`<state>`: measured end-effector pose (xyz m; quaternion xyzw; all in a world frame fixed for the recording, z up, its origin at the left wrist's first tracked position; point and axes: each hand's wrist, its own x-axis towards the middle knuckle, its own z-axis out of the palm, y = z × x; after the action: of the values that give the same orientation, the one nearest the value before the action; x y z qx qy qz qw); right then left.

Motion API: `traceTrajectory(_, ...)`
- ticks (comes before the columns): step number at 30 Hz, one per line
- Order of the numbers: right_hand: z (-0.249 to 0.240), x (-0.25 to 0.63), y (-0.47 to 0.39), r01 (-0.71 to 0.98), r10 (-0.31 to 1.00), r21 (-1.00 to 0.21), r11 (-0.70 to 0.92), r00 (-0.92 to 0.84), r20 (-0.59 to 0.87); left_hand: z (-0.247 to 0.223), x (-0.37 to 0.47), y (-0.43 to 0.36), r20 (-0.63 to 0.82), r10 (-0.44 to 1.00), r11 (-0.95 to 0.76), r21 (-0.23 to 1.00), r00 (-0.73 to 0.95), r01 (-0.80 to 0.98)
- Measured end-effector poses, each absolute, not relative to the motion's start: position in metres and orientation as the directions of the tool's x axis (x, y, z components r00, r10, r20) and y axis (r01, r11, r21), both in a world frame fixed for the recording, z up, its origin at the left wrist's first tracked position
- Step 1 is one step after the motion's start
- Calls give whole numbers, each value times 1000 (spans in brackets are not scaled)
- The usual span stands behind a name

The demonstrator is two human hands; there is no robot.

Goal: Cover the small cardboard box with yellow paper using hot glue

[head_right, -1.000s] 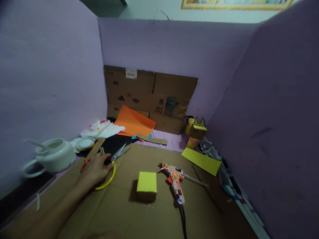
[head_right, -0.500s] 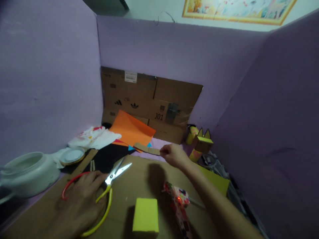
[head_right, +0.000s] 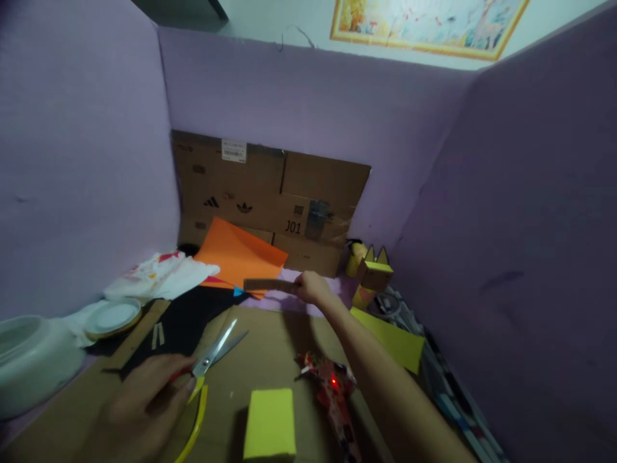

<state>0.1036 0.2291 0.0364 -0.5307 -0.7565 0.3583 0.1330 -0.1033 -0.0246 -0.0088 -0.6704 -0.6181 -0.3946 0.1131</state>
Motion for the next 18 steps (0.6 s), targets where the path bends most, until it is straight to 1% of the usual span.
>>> traceTrajectory(1,42,108,220,654,909,-743,141,-382,-164,-9,-101,-27,694,716,-257,355,-69,899)
traceTrajectory(3,51,116,195,511,929,-857,68,-345,-132,-9,-93,-33,674,738,-325,394,-30,860)
traceTrajectory(5,55,125,163,333,938,-943,11,-329,-106,-10,-78,-38,586,808,-385,442,64,810)
traceTrajectory(7,54,133,129,150,944,-988,-44,-317,-90,-10,-60,-41,496,855,-426,500,153,754)
traceTrajectory(10,49,146,85,-103,948,-988,-117,-308,-80,-5,-34,-40,346,914,-384,569,213,727)
traceTrajectory(13,44,157,56,-277,954,-944,-176,-284,-95,1,-20,-34,231,950,-310,609,211,730)
traceTrajectory(15,40,163,46,-351,954,-912,-215,-274,-119,3,-20,-23,252,951,-298,601,178,741)
traceTrajectory(16,38,165,43,-382,954,-895,-229,-269,-130,3,-22,-15,285,946,-301,584,157,754)
traceTrajectory(18,32,167,39,-441,955,-862,-249,-260,-143,2,-29,2,395,910,-330,504,127,798)
